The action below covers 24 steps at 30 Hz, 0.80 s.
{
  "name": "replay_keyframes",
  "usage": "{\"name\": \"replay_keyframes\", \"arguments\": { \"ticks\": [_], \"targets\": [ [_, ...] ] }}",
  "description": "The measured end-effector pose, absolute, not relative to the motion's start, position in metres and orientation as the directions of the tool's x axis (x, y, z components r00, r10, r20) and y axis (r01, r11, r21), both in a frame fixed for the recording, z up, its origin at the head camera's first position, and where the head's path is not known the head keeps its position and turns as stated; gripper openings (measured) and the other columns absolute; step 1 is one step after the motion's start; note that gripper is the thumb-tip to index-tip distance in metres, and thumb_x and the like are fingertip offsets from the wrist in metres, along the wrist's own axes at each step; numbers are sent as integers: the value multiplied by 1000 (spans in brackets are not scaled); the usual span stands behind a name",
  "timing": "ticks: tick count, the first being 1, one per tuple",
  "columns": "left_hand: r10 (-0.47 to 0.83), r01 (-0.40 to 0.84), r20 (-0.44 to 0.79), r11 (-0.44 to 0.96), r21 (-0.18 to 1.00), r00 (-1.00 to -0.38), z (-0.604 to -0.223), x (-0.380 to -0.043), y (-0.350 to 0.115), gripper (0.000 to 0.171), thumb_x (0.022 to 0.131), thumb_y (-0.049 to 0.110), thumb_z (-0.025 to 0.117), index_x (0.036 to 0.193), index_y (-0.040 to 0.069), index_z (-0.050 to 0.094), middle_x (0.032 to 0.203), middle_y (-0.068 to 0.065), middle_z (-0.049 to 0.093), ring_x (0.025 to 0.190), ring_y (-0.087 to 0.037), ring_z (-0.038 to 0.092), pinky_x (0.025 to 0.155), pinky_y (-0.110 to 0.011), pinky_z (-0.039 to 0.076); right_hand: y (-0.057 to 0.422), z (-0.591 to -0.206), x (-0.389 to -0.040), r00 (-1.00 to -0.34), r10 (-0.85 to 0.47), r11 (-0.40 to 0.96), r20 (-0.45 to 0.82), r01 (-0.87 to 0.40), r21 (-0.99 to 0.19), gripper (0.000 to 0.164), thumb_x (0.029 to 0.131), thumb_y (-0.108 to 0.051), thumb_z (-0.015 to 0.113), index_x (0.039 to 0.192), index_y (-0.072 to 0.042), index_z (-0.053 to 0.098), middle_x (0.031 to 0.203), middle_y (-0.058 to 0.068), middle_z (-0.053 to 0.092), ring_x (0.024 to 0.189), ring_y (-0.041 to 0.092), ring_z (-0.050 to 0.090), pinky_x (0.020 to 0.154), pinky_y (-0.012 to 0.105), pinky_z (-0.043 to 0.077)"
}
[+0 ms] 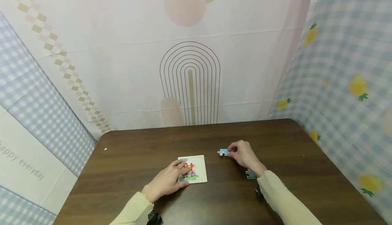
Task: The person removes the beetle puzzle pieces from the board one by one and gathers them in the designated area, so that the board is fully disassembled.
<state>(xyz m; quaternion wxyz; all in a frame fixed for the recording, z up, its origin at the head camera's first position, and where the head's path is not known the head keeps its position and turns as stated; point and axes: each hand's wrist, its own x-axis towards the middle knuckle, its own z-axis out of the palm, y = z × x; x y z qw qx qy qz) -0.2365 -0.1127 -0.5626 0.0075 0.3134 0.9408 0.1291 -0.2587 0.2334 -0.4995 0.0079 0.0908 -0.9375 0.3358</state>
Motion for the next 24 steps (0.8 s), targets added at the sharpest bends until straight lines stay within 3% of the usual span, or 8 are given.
{"name": "replay_keyframes", "arguments": {
  "ticks": [5, 12, 24],
  "targets": [
    [588, 585, 55, 782, 217, -807, -572, -241, -114, 60, 98, 54, 77, 152, 33, 66, 167, -6, 55, 159, -28, 47, 107, -51, 61, 249, -500, -267, -985, -165, 756, 42, -154, -636, 5, 99, -1, 76, 100, -1, 81, 88, 9, 76, 62, 13, 60, 55, 26, 52],
    [595, 593, 61, 778, 207, -802, -573, -242, -115, 59, 98, 54, 77, 152, 32, 66, 167, -7, 56, 158, -29, 49, 109, -51, 60, 261, -504, -278, -980, -189, 773, 62, -187, -607, 4, 98, -1, 77, 97, 0, 81, 91, 11, 79, 75, 12, 64, 66, 25, 54],
    [606, 595, 56, 752, 283, -794, -552, -234, -113, 57, 100, 47, 77, 151, 25, 67, 164, -12, 58, 155, -34, 49, 107, -55, 60, 265, -504, -280, -981, -187, 779, 40, -173, -603, 6, 97, 3, 73, 98, 3, 80, 87, 11, 76, 73, 15, 62, 65, 28, 54]
  ]
}}
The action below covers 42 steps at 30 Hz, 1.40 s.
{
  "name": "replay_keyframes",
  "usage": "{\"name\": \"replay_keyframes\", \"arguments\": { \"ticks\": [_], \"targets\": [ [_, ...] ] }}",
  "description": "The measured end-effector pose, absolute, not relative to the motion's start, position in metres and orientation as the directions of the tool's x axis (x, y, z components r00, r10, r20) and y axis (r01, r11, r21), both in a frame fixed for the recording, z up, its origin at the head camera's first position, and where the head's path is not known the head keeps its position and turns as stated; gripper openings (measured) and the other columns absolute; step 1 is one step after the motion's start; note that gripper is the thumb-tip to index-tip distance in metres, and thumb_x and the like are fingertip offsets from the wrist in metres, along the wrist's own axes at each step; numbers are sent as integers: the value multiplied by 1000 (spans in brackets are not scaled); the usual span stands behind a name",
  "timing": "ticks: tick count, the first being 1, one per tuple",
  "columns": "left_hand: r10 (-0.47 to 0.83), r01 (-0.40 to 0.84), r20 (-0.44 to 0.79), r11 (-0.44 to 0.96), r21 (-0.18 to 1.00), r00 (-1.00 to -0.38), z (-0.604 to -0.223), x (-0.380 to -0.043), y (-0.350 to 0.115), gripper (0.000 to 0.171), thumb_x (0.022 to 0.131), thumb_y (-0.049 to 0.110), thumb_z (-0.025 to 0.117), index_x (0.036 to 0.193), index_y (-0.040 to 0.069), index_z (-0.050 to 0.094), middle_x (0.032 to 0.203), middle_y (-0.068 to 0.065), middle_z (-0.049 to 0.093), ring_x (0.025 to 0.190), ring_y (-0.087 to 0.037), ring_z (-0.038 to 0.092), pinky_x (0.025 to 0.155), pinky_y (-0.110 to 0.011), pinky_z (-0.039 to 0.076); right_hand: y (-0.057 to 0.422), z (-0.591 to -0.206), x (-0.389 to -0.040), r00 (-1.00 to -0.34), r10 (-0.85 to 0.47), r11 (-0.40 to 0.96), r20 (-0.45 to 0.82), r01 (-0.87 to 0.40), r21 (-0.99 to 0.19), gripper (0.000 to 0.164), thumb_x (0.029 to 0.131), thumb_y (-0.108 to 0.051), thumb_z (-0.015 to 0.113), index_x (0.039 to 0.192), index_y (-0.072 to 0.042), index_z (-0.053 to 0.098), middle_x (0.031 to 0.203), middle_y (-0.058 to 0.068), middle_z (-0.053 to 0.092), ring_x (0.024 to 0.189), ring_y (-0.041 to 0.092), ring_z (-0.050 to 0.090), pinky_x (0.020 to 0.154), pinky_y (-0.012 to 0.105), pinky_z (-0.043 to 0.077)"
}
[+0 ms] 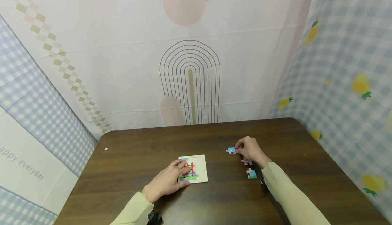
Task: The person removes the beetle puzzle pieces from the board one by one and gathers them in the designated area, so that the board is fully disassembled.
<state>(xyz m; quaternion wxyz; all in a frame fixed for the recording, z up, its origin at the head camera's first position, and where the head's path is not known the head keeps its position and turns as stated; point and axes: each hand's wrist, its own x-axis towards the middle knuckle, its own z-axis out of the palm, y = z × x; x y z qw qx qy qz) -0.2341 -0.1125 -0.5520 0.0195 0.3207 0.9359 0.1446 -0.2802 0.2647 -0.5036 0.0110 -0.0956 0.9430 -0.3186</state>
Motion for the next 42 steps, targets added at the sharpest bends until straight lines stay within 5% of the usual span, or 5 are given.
{"name": "replay_keyframes", "arguments": {
  "ticks": [9, 23, 35, 42],
  "targets": [
    [595, 588, 64, 763, 268, -802, -561, -238, -113, 58, 100, 51, 76, 152, 28, 66, 166, -10, 56, 157, -33, 49, 109, -55, 59, 261, -503, -285, -976, -215, 806, -46, -151, -572, 28, 94, -7, 83, 120, 3, 78, 104, 14, 73, 89, 20, 63, 80, 37, 57],
    [603, 597, 74, 752, 279, -794, -564, -240, -117, 58, 98, 51, 78, 150, 27, 68, 165, -11, 58, 155, -33, 51, 111, -53, 58, 253, -495, -277, -978, -191, 764, 79, -199, -613, 25, 101, -7, 73, 123, 5, 76, 96, 10, 68, 79, 17, 55, 71, 28, 46],
    [554, 540, 84, 749, 383, -828, -543, -231, -117, 65, 93, 46, 86, 145, 11, 68, 156, -14, 64, 147, -34, 59, 110, -52, 58, 171, -494, -248, -956, -267, 743, 118, -283, -606, 16, 94, -5, 80, 110, 0, 82, 89, 2, 69, 79, 10, 57, 69, 23, 48],
    [548, 537, 93, 748, 389, -831, -545, -233, -116, 67, 90, 49, 88, 143, 13, 69, 152, -17, 66, 144, -34, 61, 107, -52, 60, 128, -504, -240, -923, -374, 708, 95, -350, -614, 18, 91, -4, 84, 108, 1, 82, 87, 2, 69, 76, 8, 56, 68, 22, 48]
  ]
}}
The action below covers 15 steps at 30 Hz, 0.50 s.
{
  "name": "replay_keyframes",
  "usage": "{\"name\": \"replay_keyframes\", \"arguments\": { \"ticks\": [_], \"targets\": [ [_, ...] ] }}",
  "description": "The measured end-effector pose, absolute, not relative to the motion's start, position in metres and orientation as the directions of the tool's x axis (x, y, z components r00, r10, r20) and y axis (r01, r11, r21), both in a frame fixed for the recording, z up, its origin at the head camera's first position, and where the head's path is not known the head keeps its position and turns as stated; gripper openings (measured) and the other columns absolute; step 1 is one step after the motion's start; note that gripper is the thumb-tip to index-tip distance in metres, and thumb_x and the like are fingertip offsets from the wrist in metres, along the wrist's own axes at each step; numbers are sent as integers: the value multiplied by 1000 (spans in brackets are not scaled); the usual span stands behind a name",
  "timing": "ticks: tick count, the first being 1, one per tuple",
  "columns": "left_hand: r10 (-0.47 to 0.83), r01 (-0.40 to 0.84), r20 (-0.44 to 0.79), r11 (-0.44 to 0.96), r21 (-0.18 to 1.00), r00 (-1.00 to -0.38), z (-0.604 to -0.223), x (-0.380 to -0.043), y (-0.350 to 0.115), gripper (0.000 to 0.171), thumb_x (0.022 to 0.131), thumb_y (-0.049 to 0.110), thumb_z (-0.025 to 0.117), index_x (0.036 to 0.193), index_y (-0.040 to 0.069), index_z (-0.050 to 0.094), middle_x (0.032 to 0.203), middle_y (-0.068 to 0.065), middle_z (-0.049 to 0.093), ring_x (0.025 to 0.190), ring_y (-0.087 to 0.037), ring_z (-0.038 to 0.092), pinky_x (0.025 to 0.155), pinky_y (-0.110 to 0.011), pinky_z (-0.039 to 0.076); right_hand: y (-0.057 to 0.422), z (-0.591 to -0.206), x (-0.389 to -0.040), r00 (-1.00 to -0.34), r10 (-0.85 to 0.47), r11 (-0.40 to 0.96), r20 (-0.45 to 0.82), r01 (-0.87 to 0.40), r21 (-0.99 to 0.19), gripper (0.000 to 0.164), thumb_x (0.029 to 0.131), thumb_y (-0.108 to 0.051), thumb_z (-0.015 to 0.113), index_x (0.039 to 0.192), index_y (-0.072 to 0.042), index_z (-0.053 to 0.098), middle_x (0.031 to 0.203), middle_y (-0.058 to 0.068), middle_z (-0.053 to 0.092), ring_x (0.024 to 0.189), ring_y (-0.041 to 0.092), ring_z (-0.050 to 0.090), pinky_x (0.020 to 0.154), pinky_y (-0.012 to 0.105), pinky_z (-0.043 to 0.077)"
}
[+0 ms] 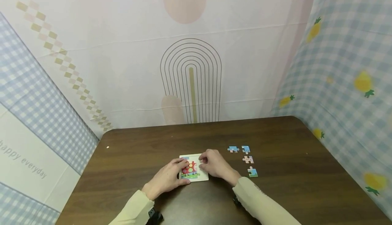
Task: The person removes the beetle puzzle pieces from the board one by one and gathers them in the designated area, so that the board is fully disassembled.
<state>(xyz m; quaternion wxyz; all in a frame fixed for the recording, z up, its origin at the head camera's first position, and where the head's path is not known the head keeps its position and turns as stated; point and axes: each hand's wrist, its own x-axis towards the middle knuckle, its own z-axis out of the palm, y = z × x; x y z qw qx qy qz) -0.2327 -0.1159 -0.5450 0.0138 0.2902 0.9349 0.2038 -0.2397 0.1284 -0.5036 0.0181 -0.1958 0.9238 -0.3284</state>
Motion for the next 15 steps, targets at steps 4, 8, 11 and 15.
{"name": "replay_keyframes", "arguments": {
  "ticks": [4, 8, 11, 15],
  "targets": [
    [560, 545, 87, 741, 392, -824, -541, -232, -115, 64, 93, 48, 87, 143, 13, 69, 151, -16, 67, 146, -34, 60, 108, -52, 59, 114, -507, -239, -922, -384, 717, 53, -334, -612, 19, 89, -8, 88, 106, -1, 83, 89, 3, 71, 78, 11, 56, 69, 23, 49],
    [567, 561, 110, 733, 384, -816, -557, -240, -116, 64, 92, 53, 85, 142, 16, 70, 150, -12, 69, 147, -32, 59, 109, -52, 59, 107, -507, -238, -928, -372, 739, 27, -313, -597, 14, 89, -7, 88, 100, -3, 82, 88, 2, 70, 78, 11, 55, 69, 24, 47],
    [566, 567, 124, 734, 375, -815, -563, -243, -116, 61, 92, 53, 86, 139, 17, 70, 149, -12, 70, 146, -31, 61, 108, -52, 60, 104, -507, -238, -931, -366, 744, 9, -298, -598, 12, 89, -4, 87, 97, -4, 78, 86, 2, 67, 78, 12, 54, 69, 24, 45],
    [556, 560, 126, 745, 362, -821, -567, -246, -116, 58, 89, 52, 88, 134, 19, 70, 146, -11, 71, 144, -29, 62, 108, -49, 60, 104, -512, -243, -925, -381, 722, 2, -299, -624, 16, 89, -3, 87, 96, -4, 72, 85, 2, 63, 77, 13, 54, 68, 25, 45]
  ]
}}
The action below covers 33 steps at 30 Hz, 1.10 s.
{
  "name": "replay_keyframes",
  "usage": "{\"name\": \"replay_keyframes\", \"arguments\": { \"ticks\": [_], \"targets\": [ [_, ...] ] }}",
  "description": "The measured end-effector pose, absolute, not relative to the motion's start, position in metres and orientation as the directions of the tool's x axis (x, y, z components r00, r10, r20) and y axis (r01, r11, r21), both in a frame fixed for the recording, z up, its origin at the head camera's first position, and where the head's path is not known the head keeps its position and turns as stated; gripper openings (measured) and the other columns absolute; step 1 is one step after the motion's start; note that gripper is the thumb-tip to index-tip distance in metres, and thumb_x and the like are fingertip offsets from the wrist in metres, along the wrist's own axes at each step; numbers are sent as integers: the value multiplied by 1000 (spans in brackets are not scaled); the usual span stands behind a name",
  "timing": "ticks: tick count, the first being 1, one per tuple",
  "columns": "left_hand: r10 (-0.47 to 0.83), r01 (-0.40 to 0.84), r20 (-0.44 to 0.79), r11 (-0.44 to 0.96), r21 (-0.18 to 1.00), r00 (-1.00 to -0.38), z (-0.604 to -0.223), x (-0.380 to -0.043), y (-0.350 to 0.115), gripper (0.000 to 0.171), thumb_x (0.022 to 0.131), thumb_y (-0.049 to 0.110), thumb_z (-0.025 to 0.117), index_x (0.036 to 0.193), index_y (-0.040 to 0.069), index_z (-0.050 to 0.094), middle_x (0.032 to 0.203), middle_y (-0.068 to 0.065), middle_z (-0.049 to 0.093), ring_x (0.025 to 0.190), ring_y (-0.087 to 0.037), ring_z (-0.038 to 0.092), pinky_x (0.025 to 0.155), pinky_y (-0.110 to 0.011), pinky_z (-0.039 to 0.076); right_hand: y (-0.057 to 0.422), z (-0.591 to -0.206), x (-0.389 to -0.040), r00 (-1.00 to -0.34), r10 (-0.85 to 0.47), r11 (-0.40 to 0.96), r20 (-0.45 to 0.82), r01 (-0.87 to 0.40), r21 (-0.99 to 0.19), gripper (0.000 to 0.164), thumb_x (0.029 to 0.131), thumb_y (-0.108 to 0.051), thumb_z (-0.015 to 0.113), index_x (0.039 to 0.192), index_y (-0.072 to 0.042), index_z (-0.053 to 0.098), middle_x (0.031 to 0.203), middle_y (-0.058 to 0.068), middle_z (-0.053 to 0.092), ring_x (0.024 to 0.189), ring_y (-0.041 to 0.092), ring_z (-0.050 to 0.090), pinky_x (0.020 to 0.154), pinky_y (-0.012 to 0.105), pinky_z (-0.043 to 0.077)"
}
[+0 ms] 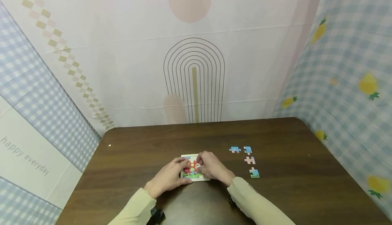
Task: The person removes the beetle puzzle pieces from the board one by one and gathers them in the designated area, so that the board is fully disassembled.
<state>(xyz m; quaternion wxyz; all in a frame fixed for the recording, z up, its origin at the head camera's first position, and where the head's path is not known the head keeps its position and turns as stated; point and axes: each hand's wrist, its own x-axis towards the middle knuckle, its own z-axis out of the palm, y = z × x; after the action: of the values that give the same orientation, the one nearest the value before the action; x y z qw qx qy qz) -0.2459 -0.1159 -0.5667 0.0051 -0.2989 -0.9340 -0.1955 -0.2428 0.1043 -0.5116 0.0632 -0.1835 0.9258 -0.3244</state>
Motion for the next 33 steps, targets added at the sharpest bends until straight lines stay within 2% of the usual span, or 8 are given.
{"name": "replay_keyframes", "arguments": {
  "ticks": [4, 8, 11, 15, 24, 33],
  "targets": [
    [548, 550, 119, 752, 363, -828, -567, -246, -115, 57, 88, 51, 90, 131, 20, 70, 146, -12, 70, 143, -29, 63, 108, -49, 59, 114, -538, -254, -911, -406, 697, 73, -361, -620, 21, 89, -9, 86, 98, -9, 68, 88, -2, 61, 77, 8, 53, 67, 23, 46],
    [545, 545, 115, 750, 375, -830, -566, -246, -115, 60, 86, 51, 91, 133, 19, 70, 147, -13, 69, 142, -30, 63, 108, -51, 59, 120, -557, -262, -885, -447, 691, 128, -432, -580, 23, 92, -11, 84, 105, -9, 65, 93, 0, 60, 79, 8, 52, 66, 24, 47],
    [544, 540, 106, 753, 376, -833, -565, -245, -115, 62, 87, 51, 91, 136, 19, 70, 149, -13, 68, 143, -30, 63, 108, -51, 59, 118, -547, -256, -874, -468, 680, 132, -452, -577, 22, 93, -7, 81, 107, -5, 65, 95, 3, 61, 80, 11, 52, 66, 26, 48],
    [545, 538, 101, 750, 384, -832, -566, -245, -115, 62, 89, 51, 89, 137, 19, 69, 149, -12, 68, 145, -30, 61, 108, -52, 59, 111, -522, -244, -886, -449, 696, 114, -427, -578, 20, 90, -2, 82, 104, -1, 67, 92, 4, 62, 80, 13, 54, 67, 27, 49],
    [541, 530, 97, 749, 398, -836, -564, -245, -114, 61, 89, 49, 90, 136, 18, 68, 148, -13, 69, 147, -31, 60, 110, -53, 58, 101, -503, -237, -907, -416, 809, 66, -402, -428, 27, 89, -11, 89, 107, 2, 74, 97, 7, 71, 85, 16, 59, 77, 37, 60],
    [543, 535, 99, 751, 388, -834, -564, -244, -116, 57, 89, 51, 89, 132, 20, 68, 147, -11, 70, 148, -29, 60, 109, -51, 59, 113, -501, -234, -927, -367, 804, 73, -356, -475, 25, 88, -13, 90, 104, -2, 75, 91, 1, 67, 79, 12, 57, 71, 29, 54]
  ]
}}
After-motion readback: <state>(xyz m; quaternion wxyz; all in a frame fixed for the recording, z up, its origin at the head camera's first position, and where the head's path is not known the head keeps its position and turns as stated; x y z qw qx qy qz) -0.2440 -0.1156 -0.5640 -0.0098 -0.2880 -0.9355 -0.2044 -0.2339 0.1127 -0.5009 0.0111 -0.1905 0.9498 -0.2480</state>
